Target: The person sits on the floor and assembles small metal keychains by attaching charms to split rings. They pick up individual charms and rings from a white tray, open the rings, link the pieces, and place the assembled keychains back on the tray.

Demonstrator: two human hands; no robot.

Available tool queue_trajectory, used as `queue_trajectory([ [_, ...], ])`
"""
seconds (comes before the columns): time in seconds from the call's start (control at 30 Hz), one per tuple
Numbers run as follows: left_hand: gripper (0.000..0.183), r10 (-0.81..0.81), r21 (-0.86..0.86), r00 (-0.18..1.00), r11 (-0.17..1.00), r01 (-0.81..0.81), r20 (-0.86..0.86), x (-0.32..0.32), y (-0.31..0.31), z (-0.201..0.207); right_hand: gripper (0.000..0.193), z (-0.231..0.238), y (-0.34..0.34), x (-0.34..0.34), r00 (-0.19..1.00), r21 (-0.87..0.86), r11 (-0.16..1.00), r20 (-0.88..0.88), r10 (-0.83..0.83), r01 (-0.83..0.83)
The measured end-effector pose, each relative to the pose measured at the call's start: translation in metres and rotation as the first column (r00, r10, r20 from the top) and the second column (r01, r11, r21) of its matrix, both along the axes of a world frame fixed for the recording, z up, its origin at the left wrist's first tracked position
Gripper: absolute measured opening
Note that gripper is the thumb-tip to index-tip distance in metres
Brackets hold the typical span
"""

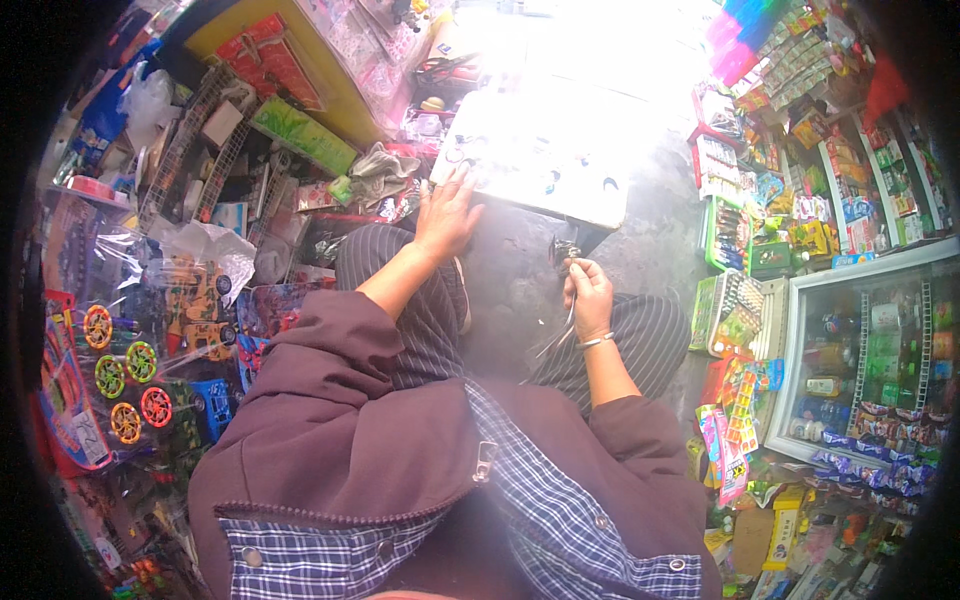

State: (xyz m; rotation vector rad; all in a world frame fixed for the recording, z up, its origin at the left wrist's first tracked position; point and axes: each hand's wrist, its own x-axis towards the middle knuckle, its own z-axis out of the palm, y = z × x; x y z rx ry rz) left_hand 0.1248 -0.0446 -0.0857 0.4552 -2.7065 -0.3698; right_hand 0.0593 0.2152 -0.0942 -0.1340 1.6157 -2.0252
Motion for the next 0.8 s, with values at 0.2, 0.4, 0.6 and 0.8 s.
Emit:
queue_trajectory([
  [0.2,0.059,-0.056,-0.069,0.99,0.996,0.065,0.126,-0.018,0.015,-0.012,0.013,-0.004,-0.002,0.0,1.0,0.03,0.999,0.011,0.029,-0.03],
  [0.4,0.062,-0.053,-0.033,0.996,0.998,0.056,0.074,-0.029,0.02,-0.016,0.013,-0.009,-0.008,0.003,0.998,0.022,0.998,0.027,0.051,-0.051],
  [0.6,0.058,-0.11,0.05,0.994,0.993,0.11,-0.003,-0.031,0.024,-0.01,0.014,-0.006,-0.009,0.002,0.997,-0.007,1.0,0.066,0.031,-0.03],
  [0.8,0.05,-0.18,0.045,0.982,0.983,0.178,0.065,-0.039,0.037,-0.002,0.014,-0.009,-0.004,-0.002,0.997,-0.035,0.999,0.077,0.026,-0.023],
])
